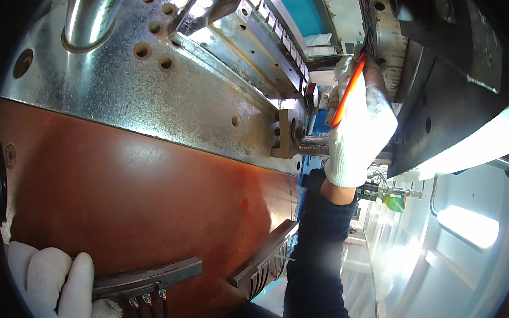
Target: Measuring and trimming wire harness components using calipers and scissors at an industrial machine station.
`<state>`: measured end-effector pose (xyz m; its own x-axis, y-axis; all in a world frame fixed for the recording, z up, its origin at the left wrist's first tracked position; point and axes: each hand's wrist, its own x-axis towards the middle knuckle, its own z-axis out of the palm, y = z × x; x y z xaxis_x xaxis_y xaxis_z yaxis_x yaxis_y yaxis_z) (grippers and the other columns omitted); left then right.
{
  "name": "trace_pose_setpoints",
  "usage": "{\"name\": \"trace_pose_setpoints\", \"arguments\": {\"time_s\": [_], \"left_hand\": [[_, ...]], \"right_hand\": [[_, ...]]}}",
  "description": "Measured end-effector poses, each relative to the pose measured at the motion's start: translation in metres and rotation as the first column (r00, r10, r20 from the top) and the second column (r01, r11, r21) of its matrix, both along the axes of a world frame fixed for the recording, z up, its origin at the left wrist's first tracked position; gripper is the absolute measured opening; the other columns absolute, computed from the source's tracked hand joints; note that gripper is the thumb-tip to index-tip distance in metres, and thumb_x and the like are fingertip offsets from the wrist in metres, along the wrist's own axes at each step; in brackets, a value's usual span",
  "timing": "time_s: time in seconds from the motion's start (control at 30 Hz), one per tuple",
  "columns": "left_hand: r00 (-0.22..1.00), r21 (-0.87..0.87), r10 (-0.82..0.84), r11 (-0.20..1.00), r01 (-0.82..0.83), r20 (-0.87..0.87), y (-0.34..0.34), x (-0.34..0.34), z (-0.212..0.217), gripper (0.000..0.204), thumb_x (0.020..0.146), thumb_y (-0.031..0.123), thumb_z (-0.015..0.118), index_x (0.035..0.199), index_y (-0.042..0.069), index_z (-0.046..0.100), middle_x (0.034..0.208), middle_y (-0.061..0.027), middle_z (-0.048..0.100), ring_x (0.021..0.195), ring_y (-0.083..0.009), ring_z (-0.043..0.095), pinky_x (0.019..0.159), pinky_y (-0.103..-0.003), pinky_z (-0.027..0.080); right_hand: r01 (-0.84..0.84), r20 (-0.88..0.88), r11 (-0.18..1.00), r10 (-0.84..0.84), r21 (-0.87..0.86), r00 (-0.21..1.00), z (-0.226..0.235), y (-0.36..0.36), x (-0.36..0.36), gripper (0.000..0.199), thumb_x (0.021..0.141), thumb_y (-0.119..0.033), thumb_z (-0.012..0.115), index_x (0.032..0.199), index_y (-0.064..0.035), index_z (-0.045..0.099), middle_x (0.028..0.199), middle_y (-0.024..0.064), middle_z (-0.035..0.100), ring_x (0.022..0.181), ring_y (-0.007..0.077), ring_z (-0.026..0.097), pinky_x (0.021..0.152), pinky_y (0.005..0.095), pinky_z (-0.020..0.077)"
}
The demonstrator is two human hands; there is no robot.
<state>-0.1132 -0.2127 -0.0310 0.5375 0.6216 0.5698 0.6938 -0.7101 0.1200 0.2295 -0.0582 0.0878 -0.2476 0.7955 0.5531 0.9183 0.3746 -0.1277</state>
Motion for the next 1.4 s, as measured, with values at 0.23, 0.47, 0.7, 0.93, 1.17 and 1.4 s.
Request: {"name": "trace_pose_setpoints", "arguments": {"time_s": [0.23,0.47,0.7,0.93,1.17,1.4], "left_hand": [[1.0,-0.055,-0.013,0.998,0.012,-0.025,0.004,0.001,0.004,0.02,0.07,0.009,0.067,0.089,0.013,0.066,0.086,0.0,0.056,0.068,-0.0163,0.05,0.053,-0.029,0.039],[1.0,-0.058,0.003,0.998,-0.002,0.022,0.001,0.004,0.005,0.02,0.069,0.008,0.07,0.088,0.013,0.065,0.085,0.0003,0.056,0.067,-0.0169,0.05,0.053,-0.029,0.04],[0.993,-0.048,-0.052,0.998,0.047,-0.104,0.002,-0.002,0.004,0.019,0.069,0.008,0.07,0.086,0.014,0.065,0.086,0.0009,0.056,0.067,-0.0168,0.049,0.054,-0.029,0.04],[0.997,-0.043,-0.037,0.998,0.034,-0.065,-0.002,-0.005,0.001,0.018,0.069,0.008,0.07,0.086,0.013,0.065,0.085,0.0013,0.056,0.066,-0.0162,0.049,0.054,-0.03,0.04],[0.995,-0.085,0.086,0.993,-0.082,0.045,0.0,0.008,0.001,0.018,0.068,0.007,0.071,0.084,0.013,0.065,0.085,0.0015,0.056,0.066,-0.0154,0.049,0.054,-0.029,0.039],[0.996,-0.053,0.052,0.997,-0.048,0.07,-0.001,0.006,0.001,0.017,0.07,0.008,0.071,0.086,0.013,0.067,0.085,0.0018,0.057,0.065,-0.0153,0.049,0.053,-0.029,0.037]], "right_hand": [[0.083,0.079,0.997,-0.082,-0.01,0.994,0.008,-0.007,0.0,0.03,0.093,-0.013,0.06,0.117,0.0058,0.066,0.083,0.0099,0.069,0.066,0.0101,0.057,0.062,0.0224,0.0445],[-0.07,0.024,0.997,0.069,0.04,0.997,0.002,0.003,0.006,0.033,0.095,-0.02,0.063,0.117,0.0044,0.065,0.071,0.0029,0.062,0.053,0.0032,0.049,0.049,0.0162,0.0341],[-0.017,-0.027,1.0,0.017,0.007,0.999,-0.001,-0.002,0.004,0.034,0.096,-0.011,0.057,0.123,0.0077,0.063,0.094,0.0086,0.07,0.078,0.0086,0.057,0.069,0.0207,0.0461],[-0.022,-0.066,1.0,0.023,0.011,0.998,-0.007,0.001,0.0,0.032,0.098,-0.012,0.056,0.124,0.0049,0.064,0.085,0.002,0.066,0.068,0.0042,0.05,0.06,0.0176,0.0395],[0.047,0.014,0.992,-0.049,0.117,0.999,-0.012,0.009,0.007,0.029,0.097,-0.01,0.057,0.123,0.0004,0.066,0.081,0.0013,0.066,0.064,0.0041,0.051,0.057,0.018,0.0404],[-0.094,0.051,0.988,0.089,0.12,0.995,-0.008,0.014,0.012,0.028,0.096,-0.008,0.057,0.12,0.0034,0.067,0.088,0.0054,0.07,0.07,0.0064,0.057,0.063,0.0188,0.0464]]}}
